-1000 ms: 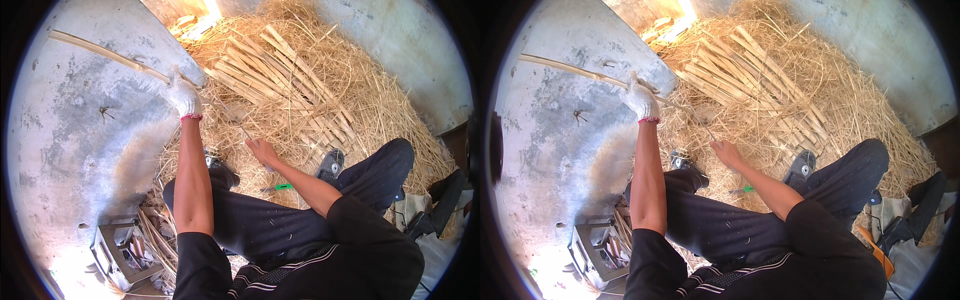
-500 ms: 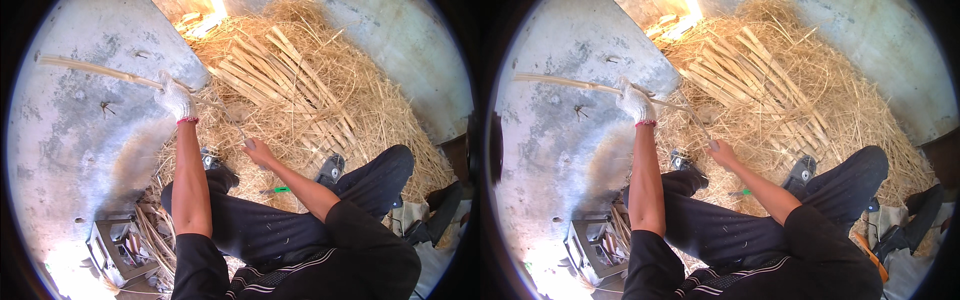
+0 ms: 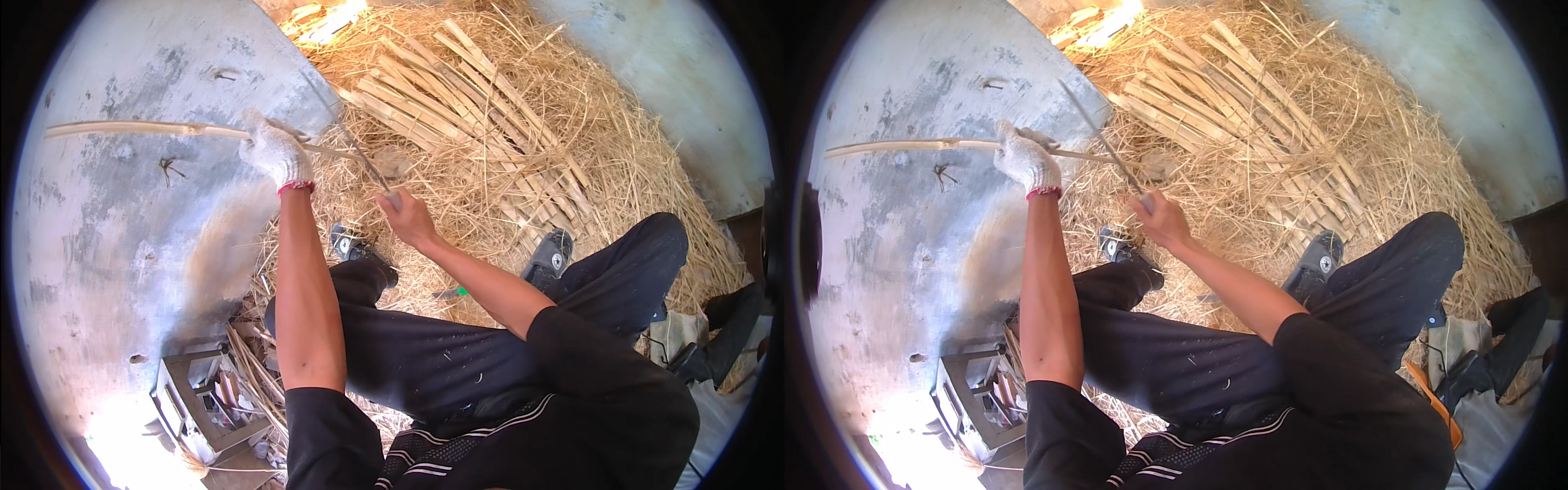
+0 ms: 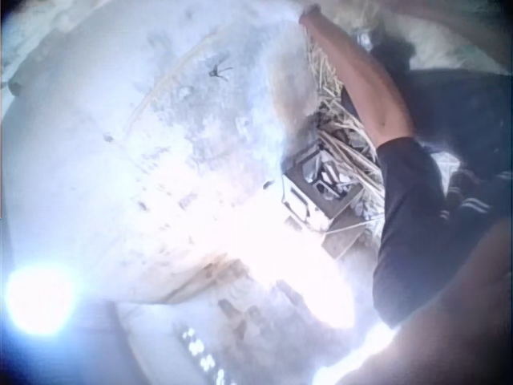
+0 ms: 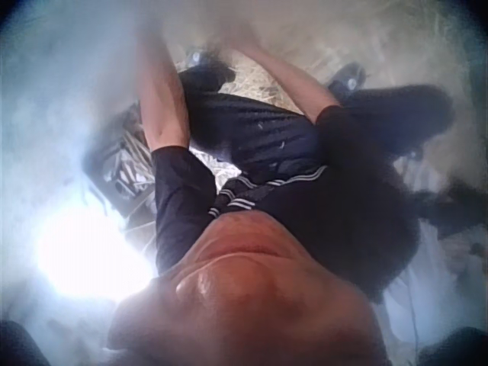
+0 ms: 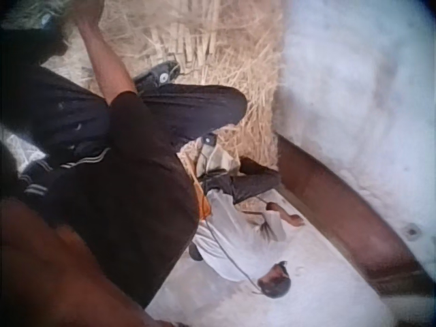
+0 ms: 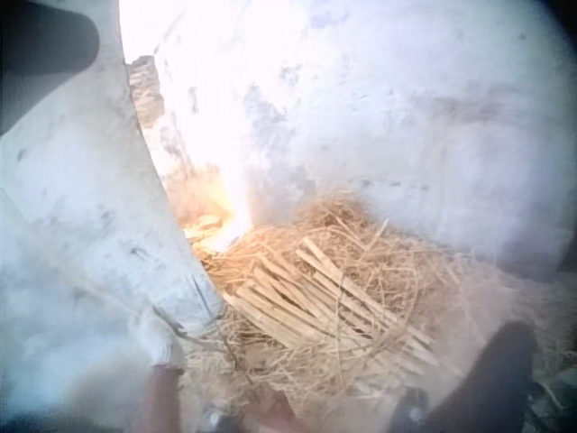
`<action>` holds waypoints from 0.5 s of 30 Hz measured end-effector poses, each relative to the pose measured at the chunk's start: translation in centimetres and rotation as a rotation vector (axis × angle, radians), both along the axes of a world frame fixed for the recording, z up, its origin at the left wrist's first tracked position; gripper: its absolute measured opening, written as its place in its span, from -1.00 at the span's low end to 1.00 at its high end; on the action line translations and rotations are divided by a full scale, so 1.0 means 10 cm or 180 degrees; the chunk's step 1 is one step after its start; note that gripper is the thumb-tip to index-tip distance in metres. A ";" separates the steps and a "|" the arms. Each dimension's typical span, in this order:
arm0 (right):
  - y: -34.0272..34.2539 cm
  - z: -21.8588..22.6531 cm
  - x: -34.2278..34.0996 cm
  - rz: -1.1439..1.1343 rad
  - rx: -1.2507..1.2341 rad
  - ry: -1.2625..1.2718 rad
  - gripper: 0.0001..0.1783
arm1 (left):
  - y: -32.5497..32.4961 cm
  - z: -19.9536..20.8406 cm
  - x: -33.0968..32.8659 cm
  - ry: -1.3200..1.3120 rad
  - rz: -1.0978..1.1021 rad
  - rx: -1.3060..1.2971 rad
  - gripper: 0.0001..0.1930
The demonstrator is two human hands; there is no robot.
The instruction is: The person sits on a straw-covered floor and uses a knife to split long bamboo poles into thin strips. They hold the pole with a gloved hand and repeatedly strike it with the knife to separate the fibers, then use a smaller green tool to refine the strips.
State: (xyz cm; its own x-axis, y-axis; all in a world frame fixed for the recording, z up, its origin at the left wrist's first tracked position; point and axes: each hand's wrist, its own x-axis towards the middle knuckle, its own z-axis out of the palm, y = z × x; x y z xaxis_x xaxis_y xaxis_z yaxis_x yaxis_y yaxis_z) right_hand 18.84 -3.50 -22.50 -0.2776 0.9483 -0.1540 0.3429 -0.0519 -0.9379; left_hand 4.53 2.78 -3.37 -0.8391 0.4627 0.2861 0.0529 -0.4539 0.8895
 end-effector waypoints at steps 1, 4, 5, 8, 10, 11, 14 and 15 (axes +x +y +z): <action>-0.06 -0.16 0.06 -0.0078 0.0012 -0.0411 -0.34 | 0.02 -0.02 0.00 0.0104 0.0054 -0.0054 -0.59; -0.12 -0.79 0.19 -0.0246 0.0367 -0.0879 -0.34 | -0.06 0.02 -0.07 -0.0243 -0.0084 0.0122 -0.59; -0.03 -0.86 0.15 -0.0235 0.0371 -0.0849 -0.36 | -0.07 0.04 -0.07 -0.0259 -0.0074 0.0152 -0.59; 0.08 -0.91 0.17 -0.0094 -0.0335 -0.0450 -0.38 | -0.18 -0.01 -0.12 -0.0357 -0.0019 0.0097 -0.57; 0.10 -0.84 0.20 0.0062 -0.1623 0.0355 -0.38 | -0.19 0.00 -0.19 -0.0365 -0.0053 0.0166 -0.56; 0.16 -0.83 0.26 0.0009 -0.2290 0.1174 -0.36 | -0.21 -0.03 -0.20 -0.0366 -0.0106 0.0206 -0.55; 0.33 -0.48 0.24 0.0032 -0.1788 0.0396 -0.36 | -0.21 0.00 -0.24 -0.0297 -0.0181 0.0320 -0.58; 0.33 -0.23 0.22 0.0094 -0.1581 0.0097 -0.34 | -0.23 -0.04 -0.26 -0.0299 -0.0181 0.0332 -0.59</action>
State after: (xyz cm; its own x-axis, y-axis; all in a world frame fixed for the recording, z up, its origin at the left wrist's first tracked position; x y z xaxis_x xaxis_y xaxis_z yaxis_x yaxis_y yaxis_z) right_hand 21.00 -0.20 -24.81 -0.3147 0.7540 -0.5765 0.3240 -0.4856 -0.8119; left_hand 1.97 0.50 -3.72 -0.8377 0.4820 0.2566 -0.0566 -0.5441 0.8371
